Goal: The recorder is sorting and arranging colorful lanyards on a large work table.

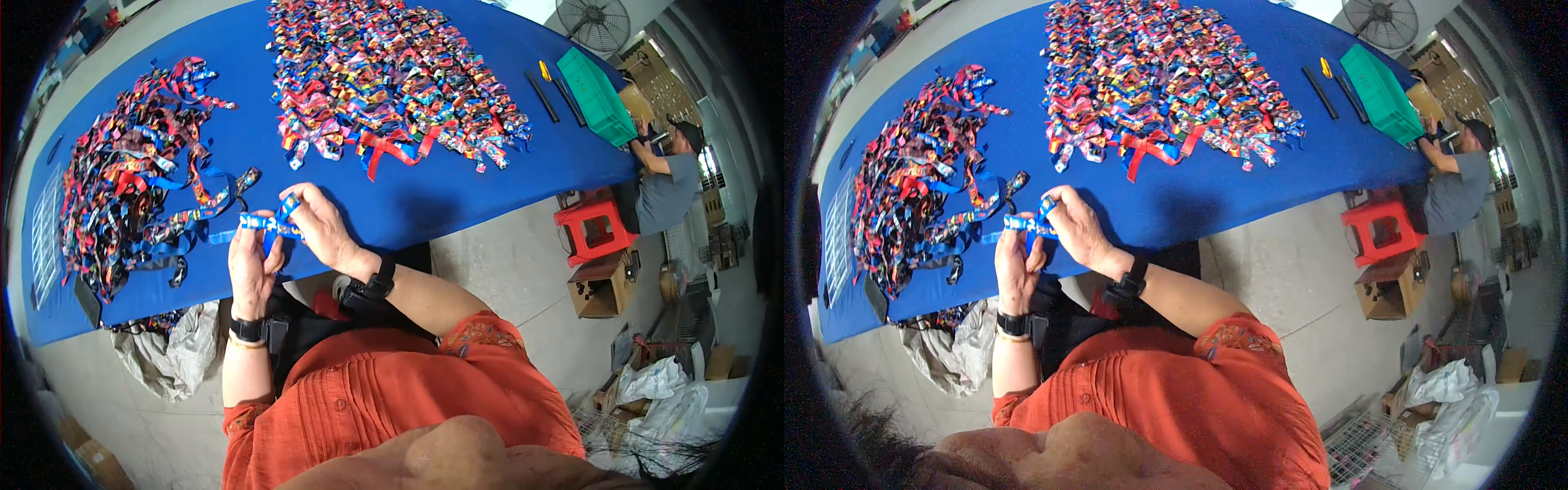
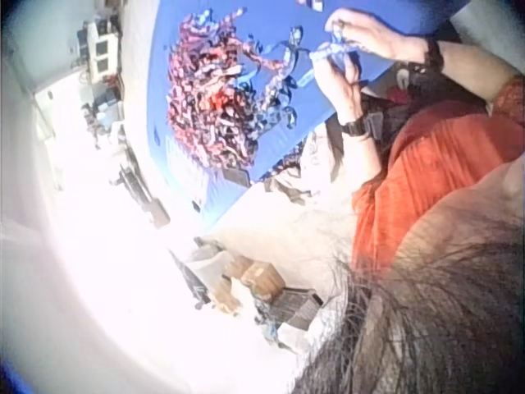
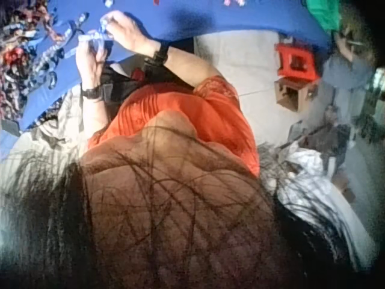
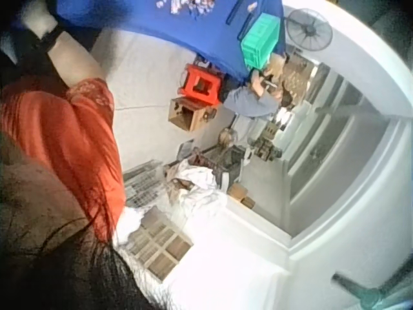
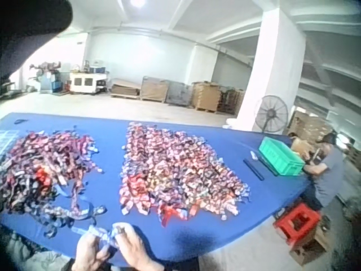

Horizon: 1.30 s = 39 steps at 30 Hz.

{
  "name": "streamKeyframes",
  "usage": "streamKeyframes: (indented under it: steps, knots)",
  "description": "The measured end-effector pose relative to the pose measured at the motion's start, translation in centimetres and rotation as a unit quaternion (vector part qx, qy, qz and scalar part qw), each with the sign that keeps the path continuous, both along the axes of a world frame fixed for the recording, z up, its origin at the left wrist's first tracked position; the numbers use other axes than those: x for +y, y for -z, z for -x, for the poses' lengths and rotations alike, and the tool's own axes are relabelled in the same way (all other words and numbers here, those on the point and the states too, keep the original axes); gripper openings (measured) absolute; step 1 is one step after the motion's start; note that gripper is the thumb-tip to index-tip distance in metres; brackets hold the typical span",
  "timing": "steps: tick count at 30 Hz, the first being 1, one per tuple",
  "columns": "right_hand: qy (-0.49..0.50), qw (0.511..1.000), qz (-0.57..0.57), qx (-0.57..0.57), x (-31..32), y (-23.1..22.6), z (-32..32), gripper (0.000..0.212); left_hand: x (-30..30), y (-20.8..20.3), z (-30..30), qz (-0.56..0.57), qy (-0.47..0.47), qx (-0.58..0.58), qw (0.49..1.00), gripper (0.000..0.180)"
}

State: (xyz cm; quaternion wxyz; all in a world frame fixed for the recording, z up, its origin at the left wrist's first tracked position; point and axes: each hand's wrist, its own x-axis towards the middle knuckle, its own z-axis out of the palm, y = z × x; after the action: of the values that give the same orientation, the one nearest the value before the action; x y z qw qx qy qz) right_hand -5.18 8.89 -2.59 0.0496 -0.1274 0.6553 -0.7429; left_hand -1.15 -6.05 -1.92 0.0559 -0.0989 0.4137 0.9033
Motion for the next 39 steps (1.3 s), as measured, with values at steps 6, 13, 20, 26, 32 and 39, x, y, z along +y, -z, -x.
streamKeyframes:
  steps: [6,13,20,26,32,39]
  knots:
    - [-0.012,1.0,-0.015,-0.006,0.3,-0.5,0.0,0.034,-0.2,0.0,0.0,-0.001,0.002,-0.004,1.0,0.038]
    - [-0.035,0.998,-0.014,-0.04,0.3,-0.4,0.4,0.035,-0.2,0.0,0.1,0.001,-0.004,-0.009,1.0,0.039]
    - [-0.034,0.999,-0.017,-0.021,0.4,-0.4,0.1,0.035,-0.1,0.0,-0.2,0.008,-0.012,-0.013,1.0,0.038]
    - [-0.024,0.999,-0.029,-0.024,0.5,-1.0,0.0,0.033,0.1,-0.2,-0.3,0.025,-0.021,-0.002,0.999,0.038]
    - [-0.006,0.999,-0.049,0.006,0.1,-0.1,0.2,0.03,-0.5,1.2,0.0,0.046,-0.012,0.004,0.999,0.037]
    - [0.034,0.993,-0.084,0.069,-0.1,0.7,0.4,0.029,-0.4,1.3,0.1,0.057,0.017,0.053,0.997,0.036]
